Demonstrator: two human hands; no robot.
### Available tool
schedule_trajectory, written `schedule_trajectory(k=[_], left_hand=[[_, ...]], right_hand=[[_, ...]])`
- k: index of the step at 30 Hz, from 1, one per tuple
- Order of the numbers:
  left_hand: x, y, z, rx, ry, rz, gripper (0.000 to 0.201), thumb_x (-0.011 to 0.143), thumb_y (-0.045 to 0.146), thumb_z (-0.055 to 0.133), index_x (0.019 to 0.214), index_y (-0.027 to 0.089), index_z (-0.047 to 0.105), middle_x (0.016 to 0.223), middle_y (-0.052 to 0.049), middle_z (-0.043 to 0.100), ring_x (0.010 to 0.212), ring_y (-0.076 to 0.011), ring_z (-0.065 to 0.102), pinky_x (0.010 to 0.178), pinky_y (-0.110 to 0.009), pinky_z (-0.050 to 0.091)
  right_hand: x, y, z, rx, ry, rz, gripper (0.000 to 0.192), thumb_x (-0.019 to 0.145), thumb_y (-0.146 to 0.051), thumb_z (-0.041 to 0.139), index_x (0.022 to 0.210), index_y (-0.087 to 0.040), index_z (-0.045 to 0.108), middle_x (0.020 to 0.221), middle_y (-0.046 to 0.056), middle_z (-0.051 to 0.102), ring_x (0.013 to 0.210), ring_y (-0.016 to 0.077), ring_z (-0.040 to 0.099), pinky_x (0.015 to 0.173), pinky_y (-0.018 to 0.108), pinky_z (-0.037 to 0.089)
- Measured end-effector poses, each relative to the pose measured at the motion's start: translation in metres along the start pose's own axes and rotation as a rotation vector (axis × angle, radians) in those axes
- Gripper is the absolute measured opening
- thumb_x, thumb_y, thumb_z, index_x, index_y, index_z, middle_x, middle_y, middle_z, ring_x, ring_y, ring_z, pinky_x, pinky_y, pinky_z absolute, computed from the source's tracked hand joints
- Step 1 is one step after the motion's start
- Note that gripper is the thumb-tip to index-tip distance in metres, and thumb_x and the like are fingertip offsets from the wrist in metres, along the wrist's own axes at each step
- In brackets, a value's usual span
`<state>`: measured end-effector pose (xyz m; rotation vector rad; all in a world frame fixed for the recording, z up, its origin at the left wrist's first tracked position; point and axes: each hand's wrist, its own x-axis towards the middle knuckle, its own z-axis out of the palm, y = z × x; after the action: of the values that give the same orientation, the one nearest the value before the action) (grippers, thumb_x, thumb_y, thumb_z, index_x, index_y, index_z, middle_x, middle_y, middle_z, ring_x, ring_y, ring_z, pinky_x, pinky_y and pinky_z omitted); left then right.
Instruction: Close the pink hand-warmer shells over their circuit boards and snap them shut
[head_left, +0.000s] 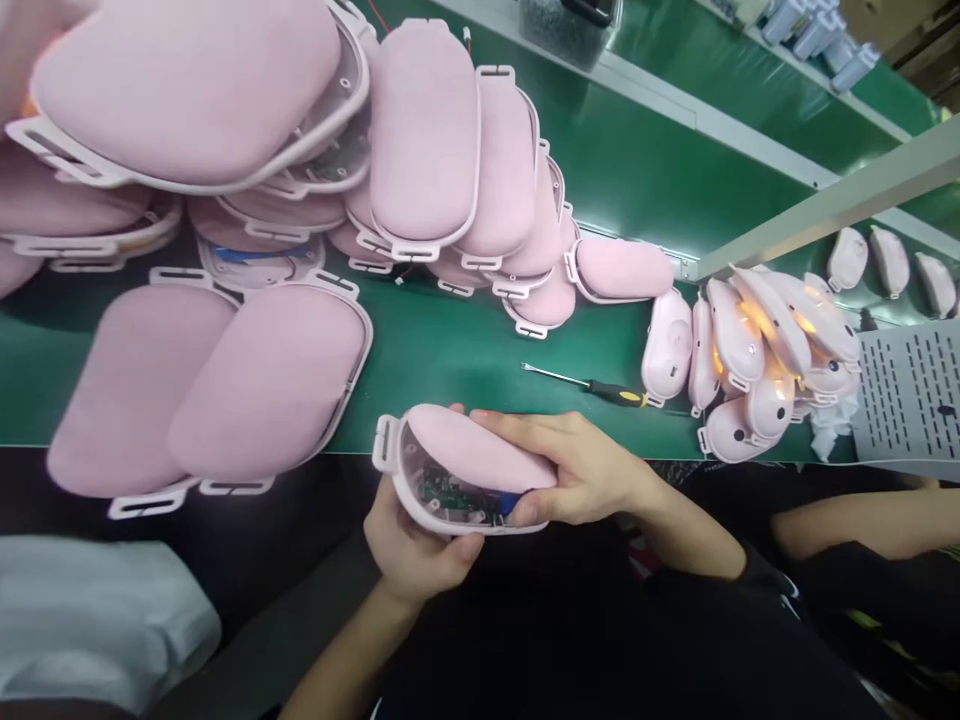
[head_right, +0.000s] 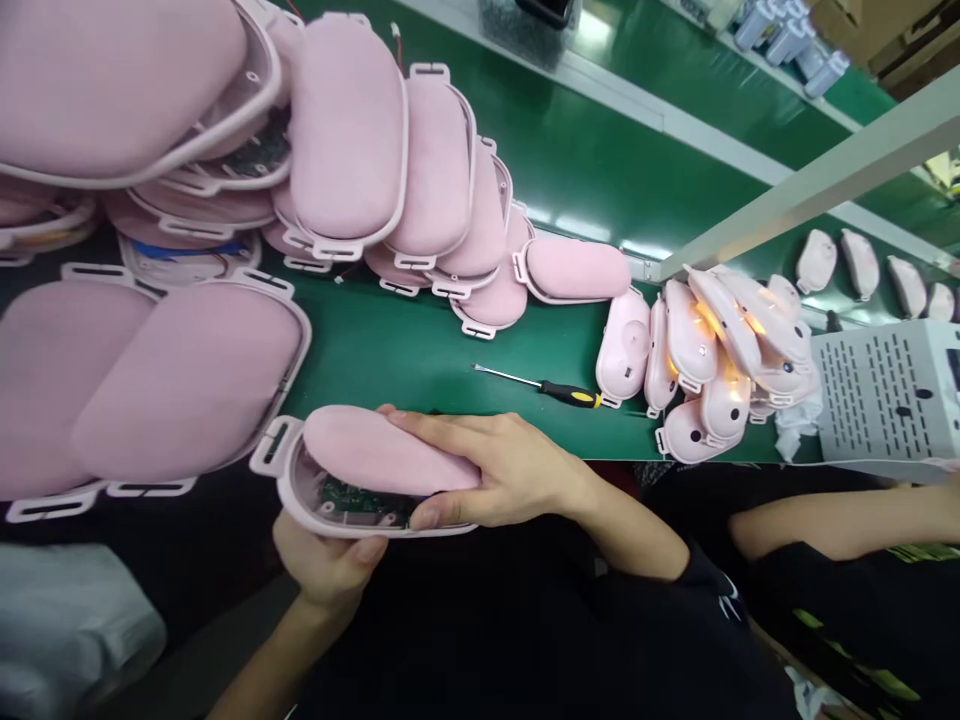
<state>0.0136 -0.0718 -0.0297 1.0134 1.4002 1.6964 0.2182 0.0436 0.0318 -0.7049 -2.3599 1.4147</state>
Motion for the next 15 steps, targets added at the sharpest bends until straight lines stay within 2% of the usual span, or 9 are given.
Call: schedule_trajectory(k=[2,4,9,12,15], left_hand=[[0.004,0.004,0.002,-0.013,-0.036,-0.027,0.086,0.077,0.071,0.102,0.141,0.017,0.081,0.123,-0.019,0.086,0.123,-0.0419,0.086,0.102,-0.047,0.075],[0.006,0.007,0.002,-0.023,-0.066,-0.066,0.088,0.078,0.071,0.102,0.143,0.016,0.080,0.121,-0.019,0.087,0.118,-0.0396,0.088,0.102,-0.046,0.075],[0.002,0.009,0.002,-0.082,-0.090,-0.093,0.089,0.079,0.060,0.105,0.151,0.018,0.076,0.135,-0.020,0.085,0.132,-0.0411,0.084,0.116,-0.051,0.070],[-0.001,0.007,0.003,-0.124,-0.067,-0.102,0.092,0.077,0.055,0.109,0.154,0.019,0.075,0.141,-0.021,0.083,0.140,-0.0426,0.081,0.117,-0.051,0.069],[-0.003,0.005,0.006,-0.147,-0.050,-0.098,0.086,0.078,0.054,0.108,0.150,0.019,0.077,0.140,-0.020,0.083,0.137,-0.0409,0.082,0.116,-0.049,0.070]], right_hand=[[-0.001,-0.001,-0.005,0.025,-0.036,0.048,0.093,0.107,-0.064,0.081,0.186,-0.035,0.040,0.184,0.006,0.057,0.162,0.0281,0.067,0.133,0.037,0.056],[-0.002,0.000,-0.006,0.038,-0.044,0.065,0.095,0.106,-0.064,0.082,0.186,-0.035,0.040,0.185,0.005,0.055,0.164,0.0282,0.065,0.135,0.038,0.055],[-0.005,0.001,0.002,0.033,0.003,0.019,0.098,0.104,-0.062,0.086,0.186,-0.034,0.040,0.184,0.007,0.056,0.162,0.0295,0.067,0.135,0.041,0.056],[-0.007,-0.001,0.005,0.007,0.015,0.016,0.101,0.102,-0.061,0.088,0.186,-0.034,0.039,0.183,0.007,0.057,0.160,0.0299,0.069,0.132,0.040,0.059],[-0.008,-0.005,0.007,-0.036,0.022,0.068,0.104,0.099,-0.061,0.092,0.186,-0.036,0.039,0.180,0.006,0.060,0.157,0.0315,0.072,0.127,0.042,0.063]])
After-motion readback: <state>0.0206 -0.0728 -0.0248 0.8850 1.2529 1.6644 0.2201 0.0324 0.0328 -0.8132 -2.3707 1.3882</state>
